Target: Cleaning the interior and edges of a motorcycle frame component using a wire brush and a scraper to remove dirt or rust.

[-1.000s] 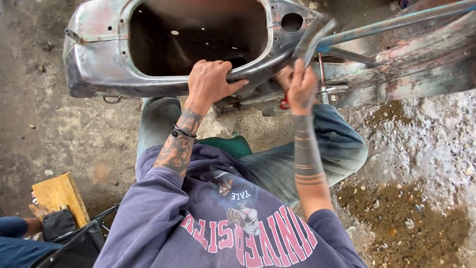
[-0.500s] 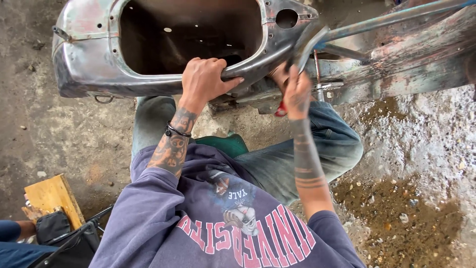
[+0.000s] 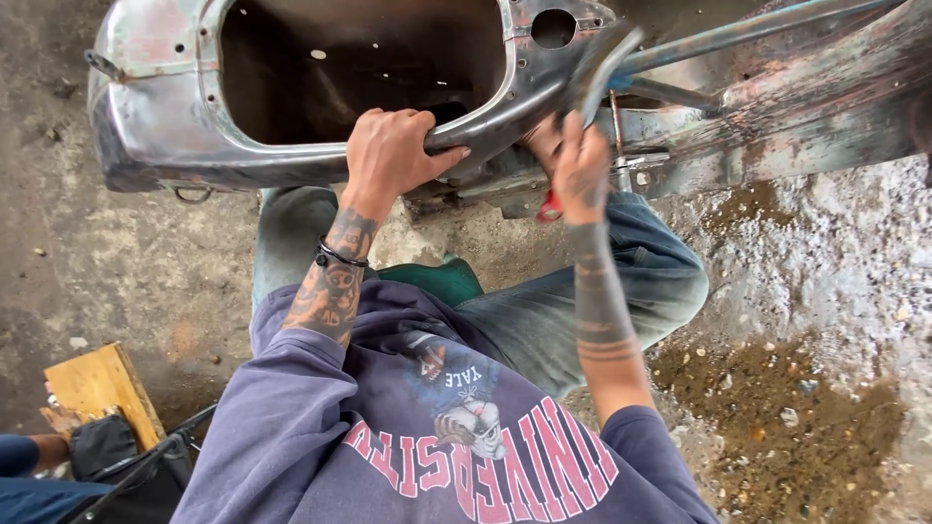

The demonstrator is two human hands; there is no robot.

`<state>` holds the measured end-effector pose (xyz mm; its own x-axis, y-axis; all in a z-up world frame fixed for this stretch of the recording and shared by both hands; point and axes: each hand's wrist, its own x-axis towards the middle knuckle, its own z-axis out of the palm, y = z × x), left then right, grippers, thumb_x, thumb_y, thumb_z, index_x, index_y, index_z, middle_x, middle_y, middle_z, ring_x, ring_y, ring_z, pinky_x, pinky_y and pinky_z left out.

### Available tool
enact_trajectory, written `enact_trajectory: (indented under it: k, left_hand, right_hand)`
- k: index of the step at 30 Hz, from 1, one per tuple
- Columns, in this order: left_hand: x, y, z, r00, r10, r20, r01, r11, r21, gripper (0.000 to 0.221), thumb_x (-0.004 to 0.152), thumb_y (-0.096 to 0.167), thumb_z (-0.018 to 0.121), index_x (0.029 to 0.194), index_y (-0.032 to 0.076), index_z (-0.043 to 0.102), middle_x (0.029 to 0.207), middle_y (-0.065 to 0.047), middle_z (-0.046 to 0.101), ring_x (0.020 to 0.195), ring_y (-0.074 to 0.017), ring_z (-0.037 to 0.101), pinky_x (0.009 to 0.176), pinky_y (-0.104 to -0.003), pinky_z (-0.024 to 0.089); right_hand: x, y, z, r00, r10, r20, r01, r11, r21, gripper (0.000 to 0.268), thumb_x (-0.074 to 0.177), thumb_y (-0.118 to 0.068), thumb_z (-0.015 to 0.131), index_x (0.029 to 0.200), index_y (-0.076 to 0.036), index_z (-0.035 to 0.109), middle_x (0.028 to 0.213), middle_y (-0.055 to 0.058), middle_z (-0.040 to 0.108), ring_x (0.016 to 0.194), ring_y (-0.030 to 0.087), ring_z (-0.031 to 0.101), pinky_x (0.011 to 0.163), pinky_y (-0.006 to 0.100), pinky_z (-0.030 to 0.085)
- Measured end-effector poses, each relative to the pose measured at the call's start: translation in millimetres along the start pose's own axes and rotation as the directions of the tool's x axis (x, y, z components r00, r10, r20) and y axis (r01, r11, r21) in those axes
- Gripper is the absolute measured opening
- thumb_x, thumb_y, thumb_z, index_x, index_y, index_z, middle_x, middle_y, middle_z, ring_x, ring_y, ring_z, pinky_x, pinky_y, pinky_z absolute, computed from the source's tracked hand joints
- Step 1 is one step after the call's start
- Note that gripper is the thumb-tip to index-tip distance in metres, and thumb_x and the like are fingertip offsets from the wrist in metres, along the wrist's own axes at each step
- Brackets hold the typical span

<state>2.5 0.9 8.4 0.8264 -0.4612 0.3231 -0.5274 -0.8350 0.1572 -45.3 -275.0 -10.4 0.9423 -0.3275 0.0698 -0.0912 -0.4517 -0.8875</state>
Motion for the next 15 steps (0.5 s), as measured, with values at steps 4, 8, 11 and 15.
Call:
enact_trajectory:
  k: [4, 8, 11, 15]
  left_hand:
    - [-2, 0, 0, 0.996, -0.015, -0.084, 0.009, 0.997, -0.076, 0.050, 0.077, 0.065, 0.086, 0.087, 0.016, 0.077, 0.068, 0.000, 0.068, 0.061, -0.0203, 0.069, 0.065, -0.032, 0.048]
    - [-1, -1, -2, 0.998, -0.014, -0.066, 0.009, 0.997, -0.079, 0.052, 0.073, 0.066, 0.085, 0.084, 0.016, 0.076, 0.067, 0.000, 0.068, 0.062, -0.0222, 0.070, 0.066, -0.034, 0.049]
    - [-1, -1, -3, 0.997, -0.012, -0.070, 0.006, 0.996, -0.086, 0.051, 0.074, 0.065, 0.085, 0.086, 0.016, 0.076, 0.068, 0.000, 0.068, 0.062, -0.0221, 0.070, 0.066, -0.033, 0.049]
    - [-1, -2, -1, 0.997, -0.016, -0.072, 0.009, 0.995, -0.098, 0.051, 0.075, 0.065, 0.085, 0.086, 0.016, 0.076, 0.069, 0.000, 0.069, 0.063, -0.0219, 0.070, 0.066, -0.034, 0.049]
  right_hand:
    - [-48, 23, 36, 0.996, -0.086, 0.004, 0.086, 0.990, -0.113, 0.054, 0.111, -0.047, 0.039, 0.080, -0.007, 0.056, 0.058, 0.008, 0.052, 0.054, 0.021, 0.054, 0.050, 0.032, 0.042]
    - [-12, 27, 30, 0.994, -0.068, -0.085, 0.067, 0.998, -0.017, 0.062, 0.110, -0.062, 0.037, 0.080, -0.012, 0.060, 0.060, 0.006, 0.056, 0.060, 0.024, 0.063, 0.061, 0.036, 0.051]
    - [24, -10, -1, 0.989, -0.045, -0.140, 0.040, 0.999, -0.035, 0.058, 0.108, -0.059, 0.042, 0.076, -0.012, 0.058, 0.055, 0.002, 0.057, 0.058, 0.021, 0.065, 0.066, 0.037, 0.054]
    - [11, 6, 6, 0.986, -0.069, -0.150, 0.069, 0.998, -0.010, 0.051, 0.109, -0.053, 0.041, 0.080, -0.015, 0.058, 0.055, -0.001, 0.057, 0.055, 0.015, 0.062, 0.060, 0.029, 0.051]
